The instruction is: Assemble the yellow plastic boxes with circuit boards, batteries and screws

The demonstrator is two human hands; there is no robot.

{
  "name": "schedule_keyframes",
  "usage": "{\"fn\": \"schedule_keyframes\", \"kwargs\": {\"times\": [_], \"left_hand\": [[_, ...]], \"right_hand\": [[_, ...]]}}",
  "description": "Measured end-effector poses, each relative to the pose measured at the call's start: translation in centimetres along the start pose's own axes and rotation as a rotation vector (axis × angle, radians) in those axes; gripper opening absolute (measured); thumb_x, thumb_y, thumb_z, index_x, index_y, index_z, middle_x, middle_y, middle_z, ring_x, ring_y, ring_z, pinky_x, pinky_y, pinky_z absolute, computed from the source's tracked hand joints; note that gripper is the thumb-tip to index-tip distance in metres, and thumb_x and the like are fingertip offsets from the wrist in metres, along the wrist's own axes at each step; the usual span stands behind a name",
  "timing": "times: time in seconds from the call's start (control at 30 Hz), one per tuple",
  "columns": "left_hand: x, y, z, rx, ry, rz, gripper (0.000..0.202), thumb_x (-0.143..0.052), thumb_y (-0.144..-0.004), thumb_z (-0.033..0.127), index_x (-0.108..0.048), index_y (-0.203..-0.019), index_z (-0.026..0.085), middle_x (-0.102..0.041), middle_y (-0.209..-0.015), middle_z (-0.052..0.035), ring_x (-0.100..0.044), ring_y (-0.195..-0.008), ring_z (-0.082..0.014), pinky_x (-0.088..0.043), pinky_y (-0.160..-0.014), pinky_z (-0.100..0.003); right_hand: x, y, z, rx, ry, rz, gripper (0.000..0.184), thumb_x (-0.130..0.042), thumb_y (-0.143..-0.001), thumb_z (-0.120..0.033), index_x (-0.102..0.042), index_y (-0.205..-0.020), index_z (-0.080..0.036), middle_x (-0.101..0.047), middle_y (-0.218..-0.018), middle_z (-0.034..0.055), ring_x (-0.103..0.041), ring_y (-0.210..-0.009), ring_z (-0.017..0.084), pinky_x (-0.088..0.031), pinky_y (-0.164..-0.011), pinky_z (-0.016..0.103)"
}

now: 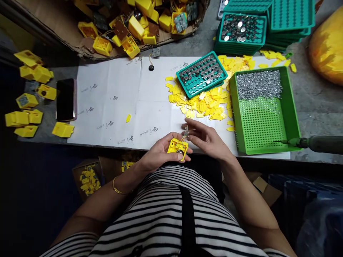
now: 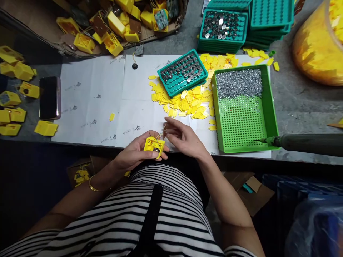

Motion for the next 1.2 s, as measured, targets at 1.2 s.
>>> {"fn": "schedule_keyframes", "kwargs": {"times": [1.2], "left_hand": [[1.3,-0.4,-0.4,0.128,0.259,0.170,0.015,-0.062,-0.084,0.017,-0.062,-0.100,0.019,-0.070,-0.097,-0.0052,-0.071,-0.086,-0.0186,-0.057,-0.078,-0.033]], "right_hand": [[-1.4,0.9,-2.2,0.041,-0.131,0.145,0.016,-0.077,-0.077,-0.026,-0.070,-0.089,-0.019,-0.072,-0.082,-0.0007,-0.066,-0.067,0.010,-0.056,-0.061,0.022]]}}
Point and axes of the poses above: each hand's wrist, its own y-axis away from the middle knuckle, its own x-axis out of the back of the hand, z = x × y, the point moved 4 cm from there along -y, towards the middle knuckle
